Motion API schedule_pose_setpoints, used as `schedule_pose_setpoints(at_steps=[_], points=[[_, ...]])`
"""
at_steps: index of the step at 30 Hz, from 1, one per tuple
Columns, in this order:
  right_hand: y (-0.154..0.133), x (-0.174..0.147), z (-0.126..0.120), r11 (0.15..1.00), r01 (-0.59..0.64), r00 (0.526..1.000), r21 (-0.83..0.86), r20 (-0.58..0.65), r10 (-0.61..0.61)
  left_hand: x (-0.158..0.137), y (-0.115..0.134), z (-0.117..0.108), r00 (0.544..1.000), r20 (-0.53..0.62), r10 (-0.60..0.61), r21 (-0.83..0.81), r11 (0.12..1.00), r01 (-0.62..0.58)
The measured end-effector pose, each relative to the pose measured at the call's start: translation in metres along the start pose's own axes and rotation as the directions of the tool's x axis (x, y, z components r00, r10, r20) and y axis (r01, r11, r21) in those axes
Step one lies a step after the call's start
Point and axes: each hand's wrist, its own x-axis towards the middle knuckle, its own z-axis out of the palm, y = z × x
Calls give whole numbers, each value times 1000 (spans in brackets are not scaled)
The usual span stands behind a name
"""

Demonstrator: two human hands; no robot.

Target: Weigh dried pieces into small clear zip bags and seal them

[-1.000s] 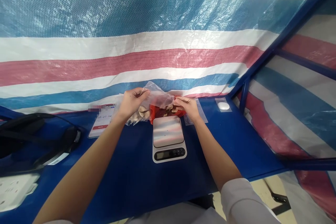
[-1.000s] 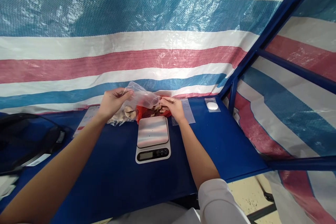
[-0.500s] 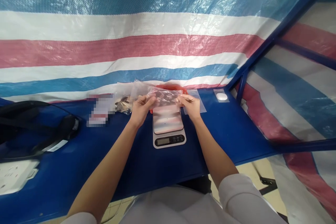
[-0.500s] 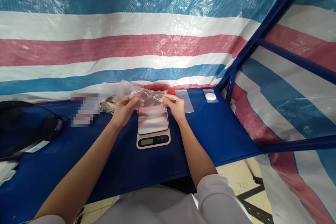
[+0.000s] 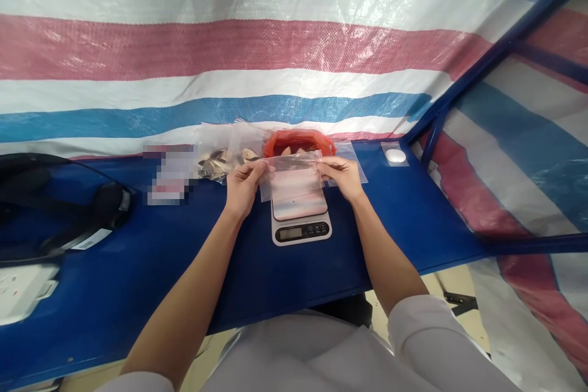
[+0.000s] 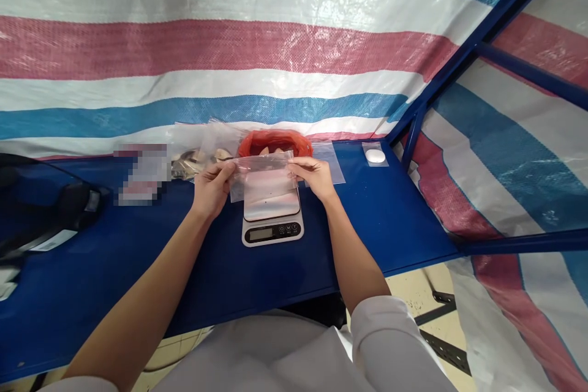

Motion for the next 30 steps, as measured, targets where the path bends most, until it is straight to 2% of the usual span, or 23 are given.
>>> schedule_pose_setpoints(at_steps=[8,10,12,16,18,20,21,23,27,30], points=[[0,-2,-5,1000,-20,996,-8,87,20,-2,15,-5,993,100,-60,53,997,55],[-4,-3,-4,1000,-13,995,-27,101,16,-1,23,-8,989,129,-79,133,989,62],[-8,-4,-5,998,12,992,-63,130,-4,2,35,-8,975,202,-90,281,959,31],[-19,-2,-9,982,117,976,-148,200,-86,8,62,4,897,413,-158,585,801,-128],[-24,0,-13,972,160,967,-175,226,-119,11,69,16,833,505,-224,626,760,-175],[-29,2,-19,961,193,960,-198,241,-143,13,68,29,796,553,-246,614,766,-189],[-32,3,-23,956,208,959,-206,236,-158,13,65,35,799,556,-230,598,778,-192],[-34,4,-33,950,236,961,-207,193,-196,11,56,46,837,524,-156,565,799,-204],[-31,4,-59,952,245,969,-186,13,-247,2,38,66,904,426,-33,482,854,-196],[-24,5,-75,977,161,981,-141,-89,-174,-7,27,83,945,326,-36,374,923,-94]])
